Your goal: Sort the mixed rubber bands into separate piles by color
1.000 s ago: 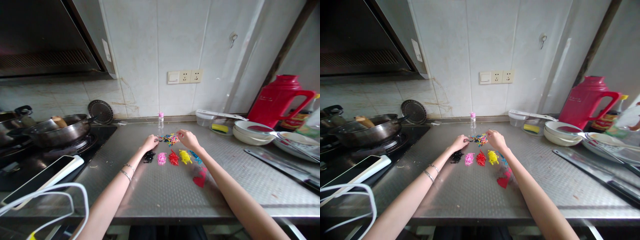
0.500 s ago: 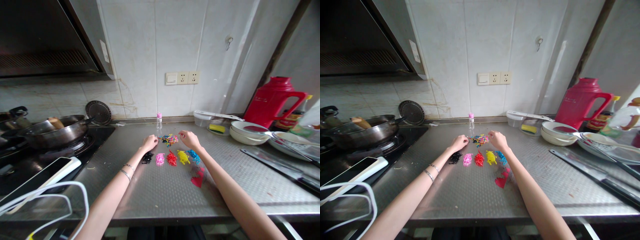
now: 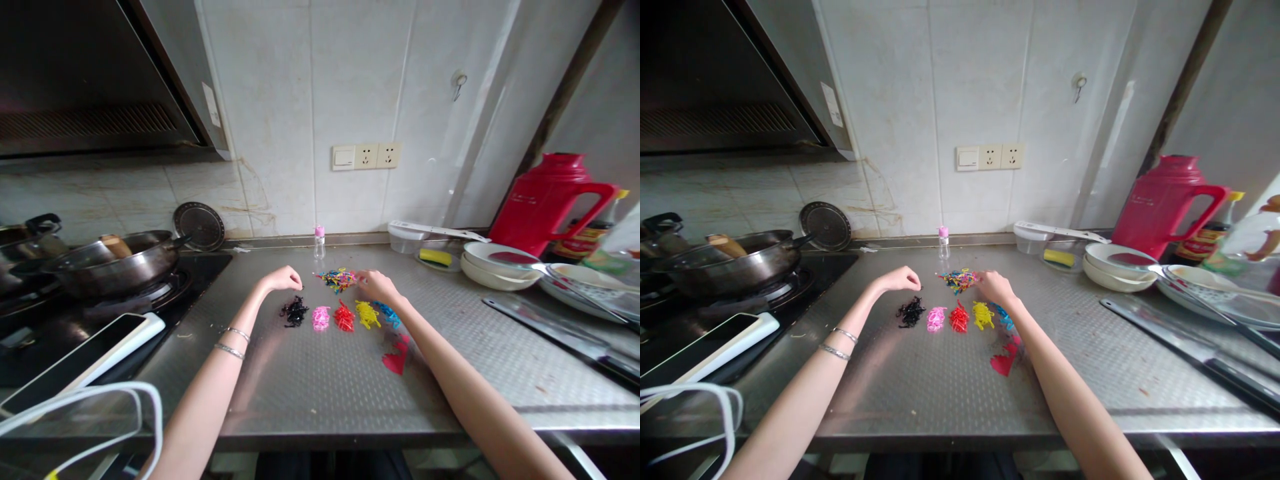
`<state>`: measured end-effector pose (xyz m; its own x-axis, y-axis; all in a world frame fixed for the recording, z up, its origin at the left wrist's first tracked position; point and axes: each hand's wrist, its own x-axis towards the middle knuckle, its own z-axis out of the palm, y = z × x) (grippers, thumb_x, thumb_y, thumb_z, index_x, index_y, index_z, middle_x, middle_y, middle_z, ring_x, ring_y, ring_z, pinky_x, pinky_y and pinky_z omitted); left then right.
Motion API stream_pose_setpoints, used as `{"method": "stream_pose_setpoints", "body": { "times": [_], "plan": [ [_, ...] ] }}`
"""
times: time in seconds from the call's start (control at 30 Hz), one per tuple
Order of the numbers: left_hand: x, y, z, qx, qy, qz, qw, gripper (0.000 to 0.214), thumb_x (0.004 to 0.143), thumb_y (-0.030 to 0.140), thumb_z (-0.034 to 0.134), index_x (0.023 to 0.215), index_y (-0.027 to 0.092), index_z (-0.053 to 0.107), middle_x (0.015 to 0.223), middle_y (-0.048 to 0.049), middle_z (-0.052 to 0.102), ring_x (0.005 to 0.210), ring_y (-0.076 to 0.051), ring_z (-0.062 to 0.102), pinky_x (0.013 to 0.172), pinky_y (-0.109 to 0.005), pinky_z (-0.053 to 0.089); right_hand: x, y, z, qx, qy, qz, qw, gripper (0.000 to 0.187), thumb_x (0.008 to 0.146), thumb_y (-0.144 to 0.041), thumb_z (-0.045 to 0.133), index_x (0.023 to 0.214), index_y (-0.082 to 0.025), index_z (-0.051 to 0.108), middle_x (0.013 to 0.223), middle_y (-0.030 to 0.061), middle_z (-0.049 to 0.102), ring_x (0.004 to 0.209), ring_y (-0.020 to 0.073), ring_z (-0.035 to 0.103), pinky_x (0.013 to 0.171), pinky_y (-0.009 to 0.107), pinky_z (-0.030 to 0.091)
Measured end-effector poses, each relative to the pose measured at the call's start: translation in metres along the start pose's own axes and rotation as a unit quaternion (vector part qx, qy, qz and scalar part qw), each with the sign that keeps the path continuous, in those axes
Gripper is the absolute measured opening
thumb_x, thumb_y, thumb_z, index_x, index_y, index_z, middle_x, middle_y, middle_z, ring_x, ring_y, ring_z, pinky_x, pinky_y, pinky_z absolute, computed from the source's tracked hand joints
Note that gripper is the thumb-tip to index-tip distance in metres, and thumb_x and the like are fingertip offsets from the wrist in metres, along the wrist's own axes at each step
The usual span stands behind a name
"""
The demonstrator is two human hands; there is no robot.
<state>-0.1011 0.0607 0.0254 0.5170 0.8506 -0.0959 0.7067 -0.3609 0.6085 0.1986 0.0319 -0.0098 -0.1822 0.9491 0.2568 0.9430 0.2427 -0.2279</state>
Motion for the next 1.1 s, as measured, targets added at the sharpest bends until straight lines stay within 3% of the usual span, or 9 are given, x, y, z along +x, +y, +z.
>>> {"method": "stream_pose_setpoints", "body": {
  "times": [0.13, 0.2, 0.5, 0.97, 1.1],
  "plan": [
    [-0.016, 0.001, -0.013, -0.008, -0.141, -0.072, 0.987, 0.027, 0.058, 0.037, 0.063, 0.072, 0.015, 0.070, 0.061, -0.0026, 0.062, 0.044, -0.006, 0.039, 0.039, -0.017, 0.024, 0.000, 0.000, 0.008, 0.003, 0.008, -0.036, 0.999, 0.036, 0.084, -0.035, 0.041, 0.115, -0.026, 0.055, 0.107, 0.0062, 0.060, 0.098, 0.0175, 0.054, 0.076, 0.025, 0.042],
    [-0.021, 0.000, -0.017, -0.018, -0.154, -0.083, 0.984, 0.032, 0.061, 0.042, 0.061, 0.075, 0.014, 0.069, 0.062, -0.0031, 0.062, 0.043, -0.005, 0.038, 0.037, -0.016, 0.022, 0.000, -0.001, 0.011, -0.007, 0.008, -0.051, 0.999, 0.033, 0.085, -0.037, 0.039, 0.108, -0.025, 0.059, 0.105, 0.0065, 0.061, 0.097, 0.0174, 0.053, 0.076, 0.024, 0.042],
    [-0.020, -0.015, -0.023, -0.011, -0.004, -0.073, 0.997, 0.039, 0.068, 0.048, 0.053, 0.077, 0.013, 0.066, 0.056, -0.0005, 0.053, 0.039, -0.004, 0.033, 0.035, -0.016, 0.021, -0.003, -0.005, 0.009, -0.012, 0.016, -0.048, 0.999, 0.028, 0.085, -0.037, 0.041, 0.095, -0.023, 0.063, 0.098, 0.0055, 0.060, 0.095, 0.0164, 0.052, 0.072, 0.021, 0.040],
    [-0.018, -0.012, -0.018, -0.033, 0.020, -0.070, 0.997, 0.031, 0.067, 0.040, 0.052, 0.074, 0.012, 0.066, 0.049, 0.0021, 0.047, 0.038, -0.004, 0.030, 0.035, -0.017, 0.019, -0.001, -0.002, 0.001, 0.027, 0.064, -0.031, 0.997, 0.027, 0.084, -0.031, 0.040, 0.091, -0.022, 0.064, 0.096, 0.0042, 0.061, 0.092, 0.0151, 0.053, 0.073, 0.022, 0.040],
    [-0.016, -0.013, -0.017, -0.040, 0.033, -0.080, 0.995, 0.030, 0.066, 0.038, 0.053, 0.074, 0.012, 0.065, 0.049, 0.0019, 0.047, 0.038, -0.004, 0.031, 0.036, -0.017, 0.019, 0.001, -0.012, 0.001, 0.064, 0.065, -0.064, 0.994, 0.025, 0.083, -0.032, 0.043, 0.089, -0.021, 0.065, 0.093, 0.0041, 0.062, 0.089, 0.0150, 0.054, 0.075, 0.023, 0.040]
  ]
}}
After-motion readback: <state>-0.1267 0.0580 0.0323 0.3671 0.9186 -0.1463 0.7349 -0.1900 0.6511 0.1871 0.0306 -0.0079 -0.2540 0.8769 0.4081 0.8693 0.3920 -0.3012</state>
